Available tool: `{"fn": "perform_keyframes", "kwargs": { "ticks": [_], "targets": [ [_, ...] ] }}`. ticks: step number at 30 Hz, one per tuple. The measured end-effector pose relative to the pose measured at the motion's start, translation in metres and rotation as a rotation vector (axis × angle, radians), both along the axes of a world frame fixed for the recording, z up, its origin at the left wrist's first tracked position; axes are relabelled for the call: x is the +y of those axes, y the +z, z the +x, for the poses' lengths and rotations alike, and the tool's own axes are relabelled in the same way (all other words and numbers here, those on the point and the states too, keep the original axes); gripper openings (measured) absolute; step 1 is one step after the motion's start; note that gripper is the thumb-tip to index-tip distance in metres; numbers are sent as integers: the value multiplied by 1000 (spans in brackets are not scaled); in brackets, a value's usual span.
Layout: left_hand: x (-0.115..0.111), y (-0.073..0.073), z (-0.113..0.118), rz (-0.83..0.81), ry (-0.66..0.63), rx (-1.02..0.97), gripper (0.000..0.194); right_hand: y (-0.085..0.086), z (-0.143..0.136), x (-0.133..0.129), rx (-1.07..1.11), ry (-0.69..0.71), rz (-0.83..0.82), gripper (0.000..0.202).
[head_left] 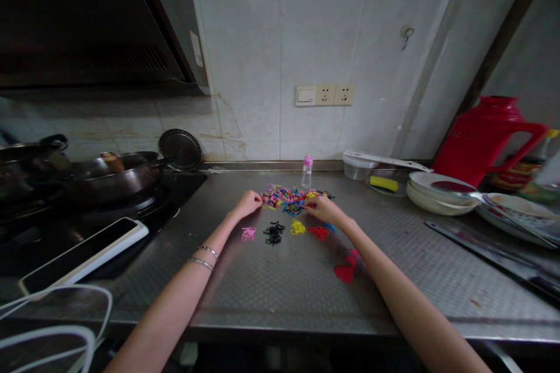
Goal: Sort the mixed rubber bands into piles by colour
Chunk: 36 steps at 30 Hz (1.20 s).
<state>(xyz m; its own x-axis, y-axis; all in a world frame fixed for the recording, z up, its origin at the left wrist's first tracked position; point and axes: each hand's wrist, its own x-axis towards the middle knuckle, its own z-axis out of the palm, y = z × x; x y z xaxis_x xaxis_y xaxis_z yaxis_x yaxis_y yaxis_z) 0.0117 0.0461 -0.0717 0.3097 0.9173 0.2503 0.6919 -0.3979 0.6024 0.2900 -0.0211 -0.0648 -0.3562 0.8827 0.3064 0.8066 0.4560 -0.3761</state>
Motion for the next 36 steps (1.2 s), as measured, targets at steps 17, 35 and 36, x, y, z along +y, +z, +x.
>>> {"fn": "perform_keyframes", "kwargs": {
  "ticks": [17, 35, 36],
  "targets": [
    [-26, 45, 8, -236, -400, -63, 21, -3, 2, -1, -114, -161, 48, 25],
    [-47, 55, 22, -599, -676, 185, 31, -14, 8, 9, -152, -45, 38, 32],
    [-48, 55, 22, -592, -668, 183, 31, -14, 8, 9, -150, -46, 30, 32]
  ]
}}
